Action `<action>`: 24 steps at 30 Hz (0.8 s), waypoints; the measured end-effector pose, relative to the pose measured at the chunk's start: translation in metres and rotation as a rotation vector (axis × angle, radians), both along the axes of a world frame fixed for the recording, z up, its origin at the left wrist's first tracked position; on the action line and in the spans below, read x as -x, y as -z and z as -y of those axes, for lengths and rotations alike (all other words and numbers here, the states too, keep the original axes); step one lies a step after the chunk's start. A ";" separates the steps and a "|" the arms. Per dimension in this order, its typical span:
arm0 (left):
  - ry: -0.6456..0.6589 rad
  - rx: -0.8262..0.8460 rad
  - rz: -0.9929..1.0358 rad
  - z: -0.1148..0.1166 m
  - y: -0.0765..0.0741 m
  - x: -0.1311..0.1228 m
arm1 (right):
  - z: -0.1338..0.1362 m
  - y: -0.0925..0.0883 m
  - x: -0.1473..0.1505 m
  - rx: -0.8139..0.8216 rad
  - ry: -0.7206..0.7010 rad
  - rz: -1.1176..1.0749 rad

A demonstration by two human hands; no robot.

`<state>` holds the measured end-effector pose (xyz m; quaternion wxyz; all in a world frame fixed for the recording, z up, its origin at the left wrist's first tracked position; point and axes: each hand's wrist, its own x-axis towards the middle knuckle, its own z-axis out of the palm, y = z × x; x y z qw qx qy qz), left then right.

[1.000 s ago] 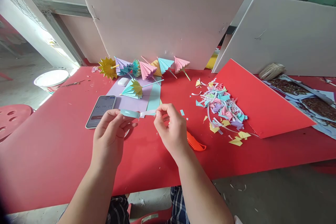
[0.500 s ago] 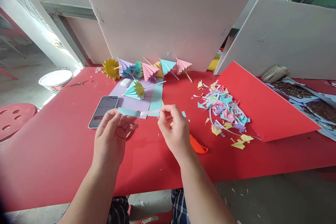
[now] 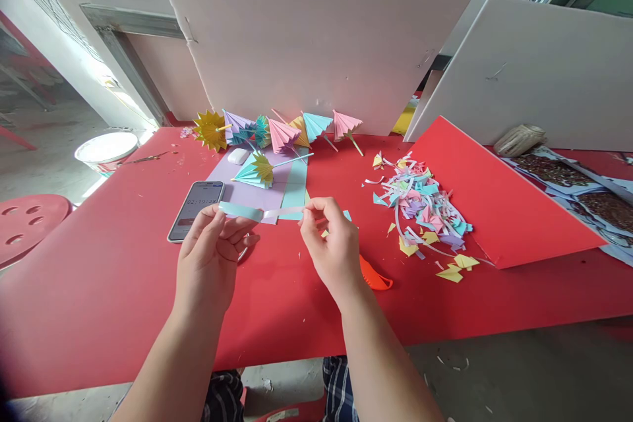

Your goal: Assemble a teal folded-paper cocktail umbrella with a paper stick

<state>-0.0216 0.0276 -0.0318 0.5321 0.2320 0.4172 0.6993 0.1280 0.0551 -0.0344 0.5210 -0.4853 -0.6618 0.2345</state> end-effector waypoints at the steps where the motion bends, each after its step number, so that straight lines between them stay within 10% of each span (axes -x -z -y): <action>1: -0.002 -0.004 0.004 0.000 0.000 0.000 | 0.000 0.000 0.000 0.002 0.000 -0.001; 24: -0.007 -0.024 0.020 -0.001 0.001 0.001 | -0.008 0.001 -0.010 0.071 0.034 -0.098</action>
